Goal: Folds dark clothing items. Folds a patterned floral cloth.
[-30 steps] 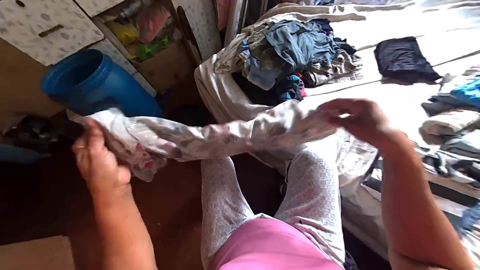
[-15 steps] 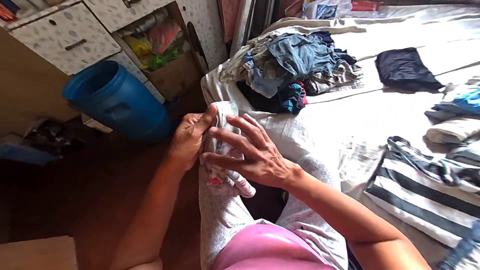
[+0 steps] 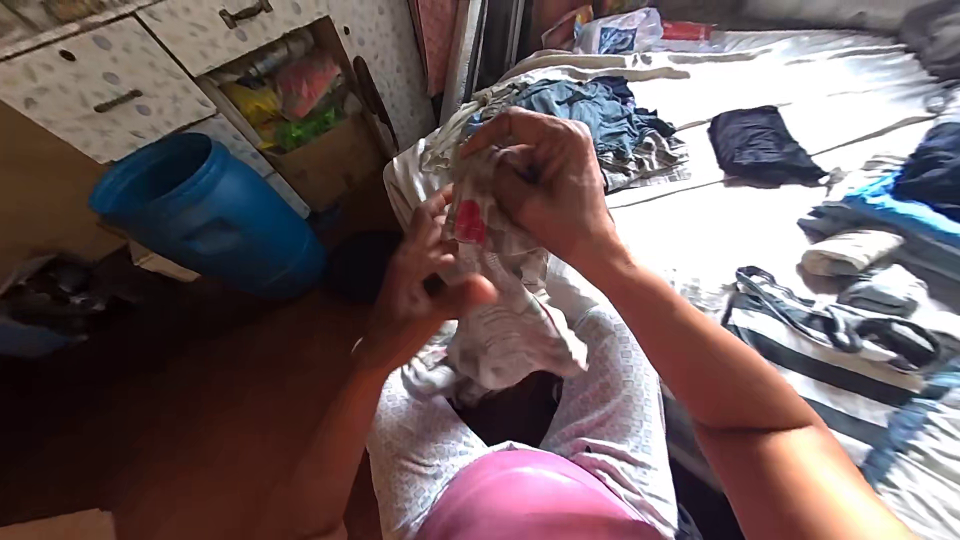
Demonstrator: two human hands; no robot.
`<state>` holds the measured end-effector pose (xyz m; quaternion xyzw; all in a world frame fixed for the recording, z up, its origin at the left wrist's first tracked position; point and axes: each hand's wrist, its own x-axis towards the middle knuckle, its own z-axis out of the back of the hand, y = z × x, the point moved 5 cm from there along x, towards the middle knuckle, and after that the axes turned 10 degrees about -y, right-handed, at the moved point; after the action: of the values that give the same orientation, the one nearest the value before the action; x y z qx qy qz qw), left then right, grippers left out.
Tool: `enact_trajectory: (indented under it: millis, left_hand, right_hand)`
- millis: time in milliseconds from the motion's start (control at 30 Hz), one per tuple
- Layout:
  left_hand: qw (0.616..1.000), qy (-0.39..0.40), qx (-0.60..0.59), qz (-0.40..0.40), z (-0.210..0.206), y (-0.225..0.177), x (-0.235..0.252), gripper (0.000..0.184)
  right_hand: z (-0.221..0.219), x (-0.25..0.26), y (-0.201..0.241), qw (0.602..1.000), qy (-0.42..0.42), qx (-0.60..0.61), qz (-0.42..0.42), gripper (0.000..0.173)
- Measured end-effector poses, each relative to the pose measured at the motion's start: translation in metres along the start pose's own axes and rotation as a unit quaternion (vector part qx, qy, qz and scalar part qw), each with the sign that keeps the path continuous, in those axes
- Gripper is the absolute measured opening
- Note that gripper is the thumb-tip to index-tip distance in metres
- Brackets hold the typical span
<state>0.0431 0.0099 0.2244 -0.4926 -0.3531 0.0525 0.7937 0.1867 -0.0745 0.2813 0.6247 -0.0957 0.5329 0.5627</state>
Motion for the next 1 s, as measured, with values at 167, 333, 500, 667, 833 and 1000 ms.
enact_trajectory:
  millis: [167, 333, 500, 667, 833, 1000]
  left_hand:
    - [0.991, -0.104, 0.083, -0.003, -0.014, 0.007, -0.009, 0.084]
    - [0.959, -0.179, 0.209, -0.068, 0.036, 0.027, 0.014, 0.013]
    - [0.983, -0.149, 0.105, -0.005, 0.076, 0.029, 0.037, 0.014]
    - [0.989, -0.064, 0.099, -0.085, 0.081, 0.001, 0.038, 0.018]
    - [0.941, 0.032, 0.336, -0.013, 0.088, 0.020, 0.034, 0.037]
    - [0.942, -0.012, 0.334, -0.036, 0.136, 0.029, 0.029, 0.018]
  right_hand:
    - [-0.014, 0.017, 0.036, 0.985, 0.073, -0.148, 0.045, 0.020]
    - [-0.008, 0.038, 0.037, 0.979, 0.126, -0.154, 0.050, 0.015]
    - [0.010, 0.056, 0.009, 0.990, 0.136, -0.021, 0.038, 0.009]
    - [0.030, 0.064, -0.004, 0.981, 0.028, 0.096, -0.166, 0.023]
    - [0.058, 0.067, -0.024, 0.954, -0.108, 0.105, -0.258, 0.013]
    - [0.071, 0.064, -0.047, 0.941, -0.093, 0.138, -0.294, 0.023]
